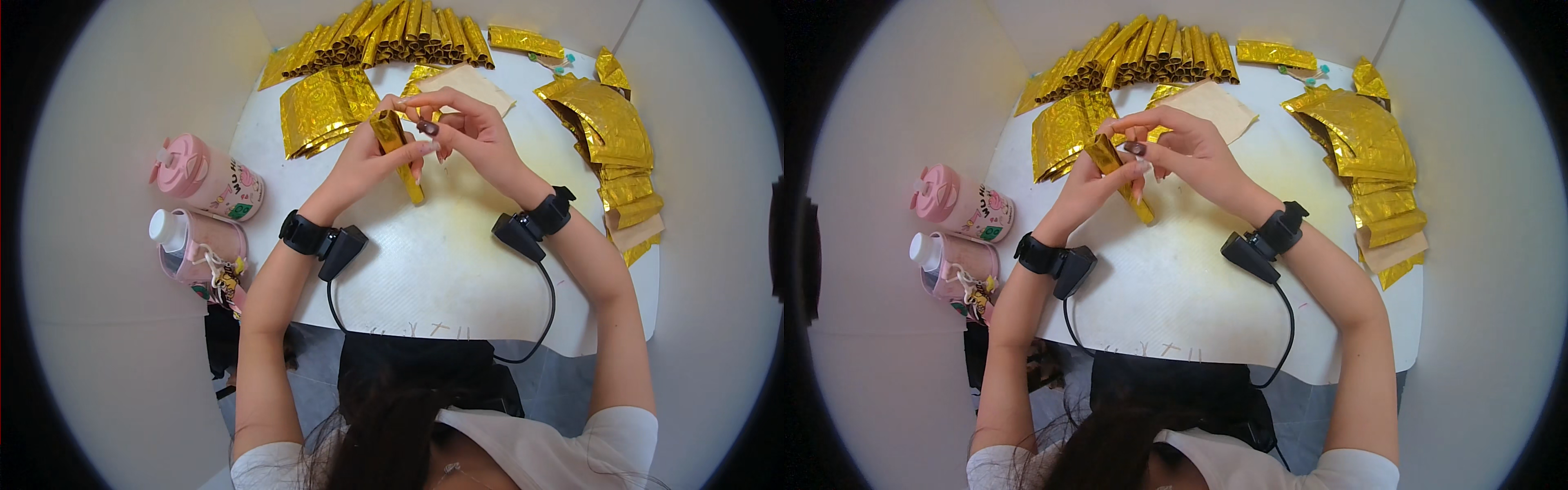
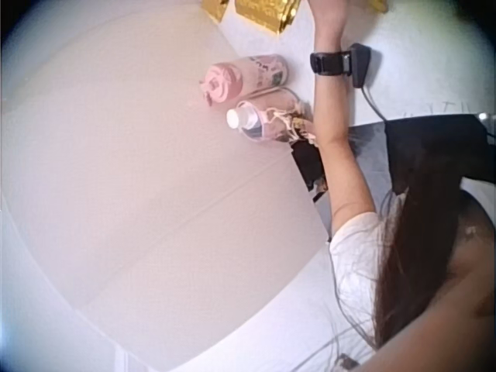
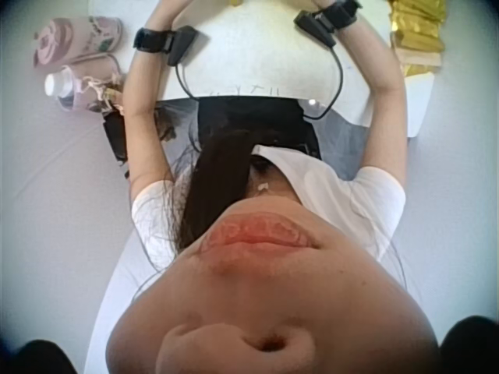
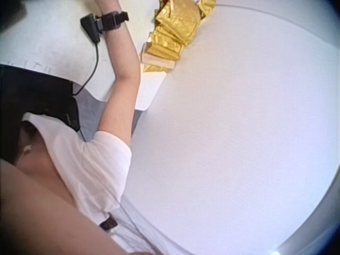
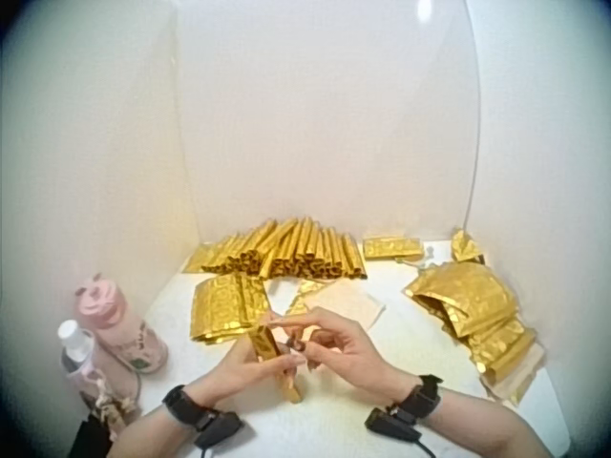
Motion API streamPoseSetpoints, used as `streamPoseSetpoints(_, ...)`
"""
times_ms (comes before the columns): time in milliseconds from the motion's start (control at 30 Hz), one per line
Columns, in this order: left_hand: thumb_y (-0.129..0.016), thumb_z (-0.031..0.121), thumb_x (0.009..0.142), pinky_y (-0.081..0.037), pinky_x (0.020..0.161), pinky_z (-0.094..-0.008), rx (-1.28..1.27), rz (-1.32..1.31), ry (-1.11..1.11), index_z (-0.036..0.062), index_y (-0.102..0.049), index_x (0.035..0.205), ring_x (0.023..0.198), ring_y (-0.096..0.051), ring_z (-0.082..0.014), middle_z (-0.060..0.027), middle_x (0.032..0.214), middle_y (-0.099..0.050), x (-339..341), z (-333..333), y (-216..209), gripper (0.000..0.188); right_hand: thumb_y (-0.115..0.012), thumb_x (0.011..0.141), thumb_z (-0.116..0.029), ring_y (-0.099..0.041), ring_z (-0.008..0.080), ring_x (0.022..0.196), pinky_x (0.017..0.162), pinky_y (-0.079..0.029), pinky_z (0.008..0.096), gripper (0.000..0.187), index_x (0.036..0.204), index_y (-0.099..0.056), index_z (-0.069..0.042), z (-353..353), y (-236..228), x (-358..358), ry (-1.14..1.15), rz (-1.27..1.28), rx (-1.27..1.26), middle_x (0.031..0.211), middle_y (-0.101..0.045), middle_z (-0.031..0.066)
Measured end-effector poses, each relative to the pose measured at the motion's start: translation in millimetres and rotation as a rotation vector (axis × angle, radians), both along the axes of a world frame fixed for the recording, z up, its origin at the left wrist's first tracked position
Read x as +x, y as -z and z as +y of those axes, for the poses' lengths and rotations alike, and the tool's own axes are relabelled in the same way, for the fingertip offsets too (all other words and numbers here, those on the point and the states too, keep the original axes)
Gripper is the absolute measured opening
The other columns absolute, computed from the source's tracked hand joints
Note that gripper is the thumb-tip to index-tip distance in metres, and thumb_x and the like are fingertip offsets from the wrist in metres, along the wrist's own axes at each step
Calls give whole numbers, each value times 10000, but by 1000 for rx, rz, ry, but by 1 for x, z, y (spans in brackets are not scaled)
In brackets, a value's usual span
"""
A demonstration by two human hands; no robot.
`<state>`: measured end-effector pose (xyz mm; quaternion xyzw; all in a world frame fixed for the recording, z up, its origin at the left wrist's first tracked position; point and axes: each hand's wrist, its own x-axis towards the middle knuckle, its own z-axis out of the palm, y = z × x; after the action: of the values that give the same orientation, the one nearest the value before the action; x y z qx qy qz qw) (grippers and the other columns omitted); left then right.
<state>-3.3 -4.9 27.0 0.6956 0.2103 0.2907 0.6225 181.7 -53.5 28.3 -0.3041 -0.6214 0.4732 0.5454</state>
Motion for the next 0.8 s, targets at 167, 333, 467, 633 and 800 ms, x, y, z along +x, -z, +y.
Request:
streamPoseSetpoints(167,-674,131,844,-460,607,-235,147,43,86,75,-425,1149,644,-617,-110,-33,843,-613,1,-4,2,398,-588,841,-69,-600,89,757,630,-496,219,254,1088,-647,-82,-3,-21,7,66,-362,346,897,-633,17)
streamPoseSetpoints(333,-707,175,809,-484,648,-270,289,70,42,47,-435,1219,692,-657,-145,-44,764,-648,2,-4,9,508,-626,773,-14,-623,79,656,631,-499,225,268,1032,-661,-74,-9,-37,7,126,-548,403,845,-654,22)
streamPoseSetpoints(467,-700,212,818,-484,652,-265,390,123,35,52,-408,1282,696,-662,-172,-49,725,-667,4,-4,13,571,-608,768,-72,-638,131,697,650,-526,239,216,980,-644,-53,-11,-39,7,134,-554,350,853,-687,50)
streamPoseSetpoints(633,-691,259,823,-489,641,-271,393,89,-28,57,-383,1310,689,-669,-190,-45,749,-686,7,-8,17,611,-610,762,-64,-662,138,718,677,-537,241,211,968,-646,-42,-11,-37,5,155,-490,237,833,-689,77)
streamPoseSetpoints(800,-696,291,808,-489,628,-283,448,183,-27,65,-407,1271,685,-669,-209,-44,744,-683,4,-8,12,591,-615,772,-54,-661,127,731,683,-539,246,181,942,-678,-39,-12,-40,6,136,-451,202,828,-688,71)
